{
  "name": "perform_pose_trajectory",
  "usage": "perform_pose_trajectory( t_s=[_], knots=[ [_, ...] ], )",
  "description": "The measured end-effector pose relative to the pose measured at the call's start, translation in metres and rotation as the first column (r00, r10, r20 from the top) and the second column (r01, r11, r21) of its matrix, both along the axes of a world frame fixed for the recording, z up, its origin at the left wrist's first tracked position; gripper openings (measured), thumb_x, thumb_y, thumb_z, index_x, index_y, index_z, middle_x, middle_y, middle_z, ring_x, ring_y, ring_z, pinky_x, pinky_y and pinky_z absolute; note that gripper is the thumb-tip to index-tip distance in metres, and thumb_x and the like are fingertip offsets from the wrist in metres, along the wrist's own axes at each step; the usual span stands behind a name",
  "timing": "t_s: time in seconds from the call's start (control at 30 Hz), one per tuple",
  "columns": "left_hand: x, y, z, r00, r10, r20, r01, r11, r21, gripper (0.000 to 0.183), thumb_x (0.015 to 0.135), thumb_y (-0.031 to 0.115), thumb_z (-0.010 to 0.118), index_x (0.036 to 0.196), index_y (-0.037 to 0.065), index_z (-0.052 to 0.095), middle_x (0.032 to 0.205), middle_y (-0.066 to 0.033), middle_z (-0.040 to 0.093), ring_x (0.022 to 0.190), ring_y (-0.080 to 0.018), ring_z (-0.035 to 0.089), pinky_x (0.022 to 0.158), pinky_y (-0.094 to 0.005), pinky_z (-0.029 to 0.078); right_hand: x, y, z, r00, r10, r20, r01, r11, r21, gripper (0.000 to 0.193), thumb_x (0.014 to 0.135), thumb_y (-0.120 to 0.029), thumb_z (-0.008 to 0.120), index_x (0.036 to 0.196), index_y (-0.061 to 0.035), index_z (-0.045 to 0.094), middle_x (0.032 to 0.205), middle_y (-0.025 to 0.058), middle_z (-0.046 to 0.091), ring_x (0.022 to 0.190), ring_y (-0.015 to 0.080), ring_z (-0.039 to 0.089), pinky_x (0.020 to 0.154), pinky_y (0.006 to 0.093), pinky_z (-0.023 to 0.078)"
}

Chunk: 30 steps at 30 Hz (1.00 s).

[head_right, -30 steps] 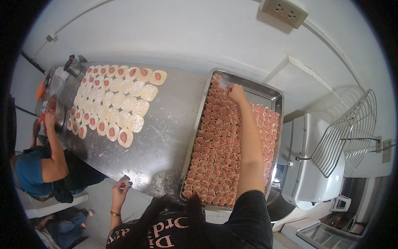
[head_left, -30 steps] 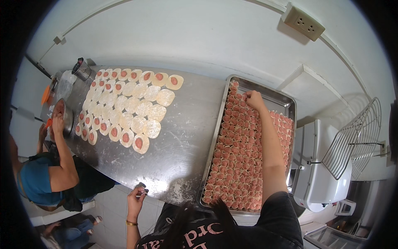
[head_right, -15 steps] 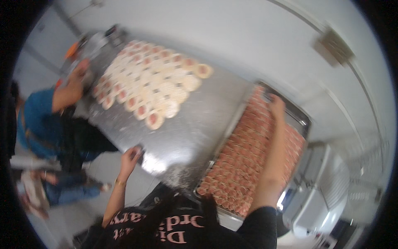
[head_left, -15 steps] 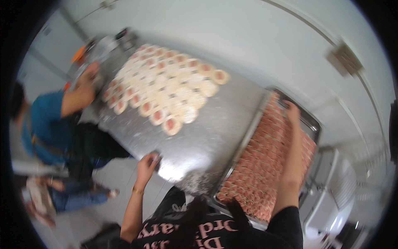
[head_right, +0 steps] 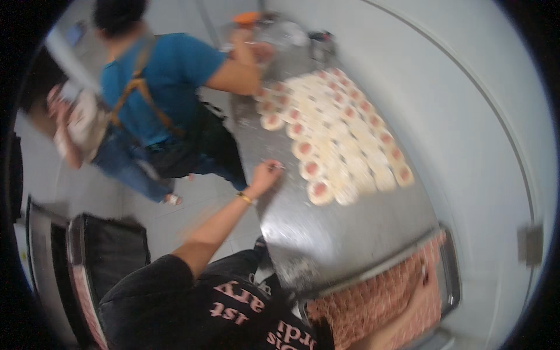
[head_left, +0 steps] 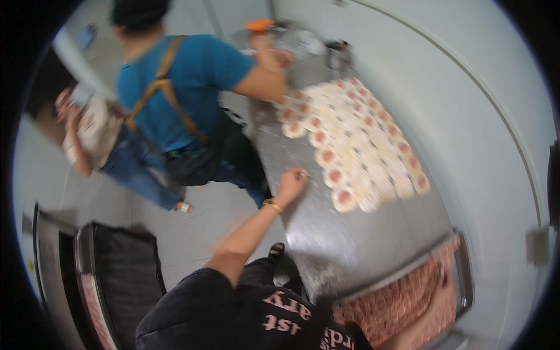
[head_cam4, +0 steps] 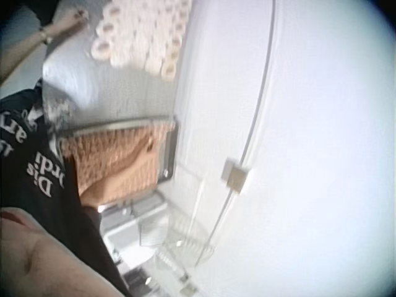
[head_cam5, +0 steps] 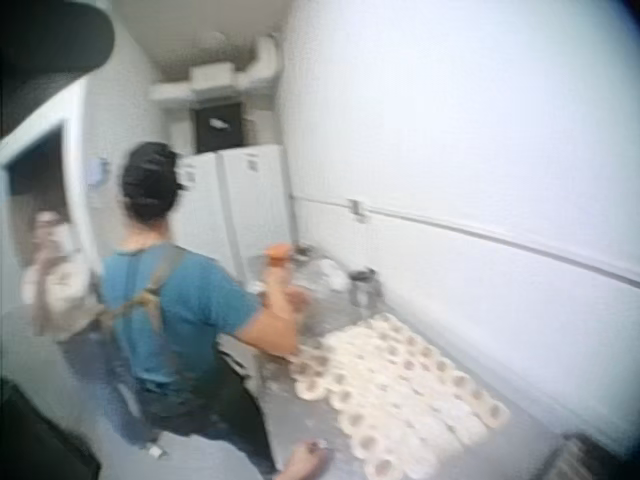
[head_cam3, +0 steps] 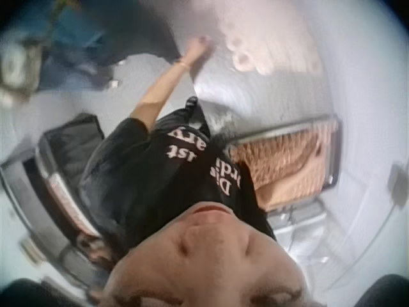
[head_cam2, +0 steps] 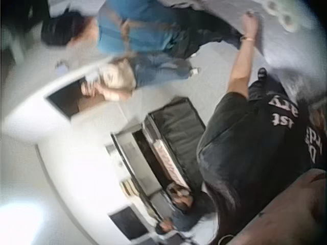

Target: The person repeatedly picks up round dough wrappers, places a portion of ground meat in the center, folds and pleats the edges to seal the dumpling, and places the finished dumpling on a metal tray. Another person works alongside, placing meat onto wrappers.

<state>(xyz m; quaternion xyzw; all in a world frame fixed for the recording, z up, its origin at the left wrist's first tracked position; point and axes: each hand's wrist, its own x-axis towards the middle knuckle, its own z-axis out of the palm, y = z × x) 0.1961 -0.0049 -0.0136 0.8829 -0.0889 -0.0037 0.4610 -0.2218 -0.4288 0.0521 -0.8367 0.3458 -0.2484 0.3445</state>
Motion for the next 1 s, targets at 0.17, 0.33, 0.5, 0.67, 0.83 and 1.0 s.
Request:
perform_pose_trajectory(
  t_s=[0.17,0.33,0.5,0.67,0.83,1.0],
  knots=[
    [0.048,0.003,-0.020,0.976,0.202,0.078,-0.204,0.979,0.011,0.020,0.078,0.015,0.064,0.091,0.000,0.064,0.083,-0.0211,0.065,0.082,-0.0341,0.064,0.075,-0.0404,0.050,0.022,0.040,-0.014,0.995,0.096,-0.014,-0.097,0.993,-0.072,0.027,0.086,-0.001,0.053,0.111,0.0031,0.060,0.104,0.0162,0.064,0.097,0.0246,0.060,0.084,0.0335,0.047],
    [0.095,0.008,-0.039,0.953,0.289,0.095,-0.294,0.955,0.048,0.020,0.077,0.014,0.064,0.090,-0.002,0.063,0.086,-0.0216,0.064,0.091,-0.0374,0.060,0.080,-0.0423,0.048,0.012,0.068,-0.028,0.992,0.055,-0.114,-0.054,0.998,0.010,0.028,0.088,-0.010,0.058,0.113,0.0007,0.062,0.104,0.0192,0.065,0.098,0.0266,0.061,0.083,0.0362,0.048],
    [0.123,0.005,-0.038,0.925,0.374,0.065,-0.378,0.924,0.058,0.024,0.077,0.013,0.064,0.095,-0.002,0.061,0.102,-0.0272,0.058,0.097,-0.0409,0.057,0.086,-0.0453,0.047,0.019,0.105,-0.007,0.960,0.015,-0.280,0.022,0.991,0.129,0.030,0.089,-0.011,0.057,0.118,-0.0036,0.062,0.106,0.0197,0.065,0.097,0.0263,0.061,0.083,0.0339,0.048],
    [0.142,0.012,-0.023,0.945,0.308,0.111,-0.324,0.931,0.170,0.030,0.079,0.016,0.066,0.102,-0.003,0.059,0.112,-0.0282,0.053,0.101,-0.0406,0.056,0.088,-0.0453,0.047,0.033,0.146,-0.019,0.994,0.069,-0.087,-0.051,0.978,0.200,0.027,0.087,-0.003,0.053,0.113,-0.0012,0.061,0.100,0.0151,0.064,0.091,0.0216,0.060,0.080,0.0298,0.048],
    [0.152,0.009,-0.010,0.965,0.254,0.071,-0.264,0.933,0.244,0.023,0.080,0.018,0.066,0.095,0.000,0.063,0.108,-0.0215,0.056,0.099,-0.0361,0.058,0.082,-0.0430,0.051,0.028,0.193,-0.001,0.999,0.011,-0.052,0.000,0.979,0.205,0.026,0.086,0.002,0.054,0.109,-0.0005,0.064,0.098,0.0087,0.064,0.082,0.0124,0.056,0.069,0.0267,0.046],
    [0.164,0.008,-0.003,0.972,0.232,0.038,-0.233,0.932,0.278,0.022,0.082,0.019,0.064,0.094,0.001,0.061,0.107,-0.0190,0.056,0.096,-0.0359,0.060,0.080,-0.0440,0.051,0.051,0.245,0.018,0.983,-0.101,-0.151,0.137,0.960,0.246,0.020,0.085,-0.002,0.058,0.103,-0.0002,0.066,0.084,0.0013,0.060,0.072,0.0070,0.049,0.062,0.0208,0.040]
  ],
)
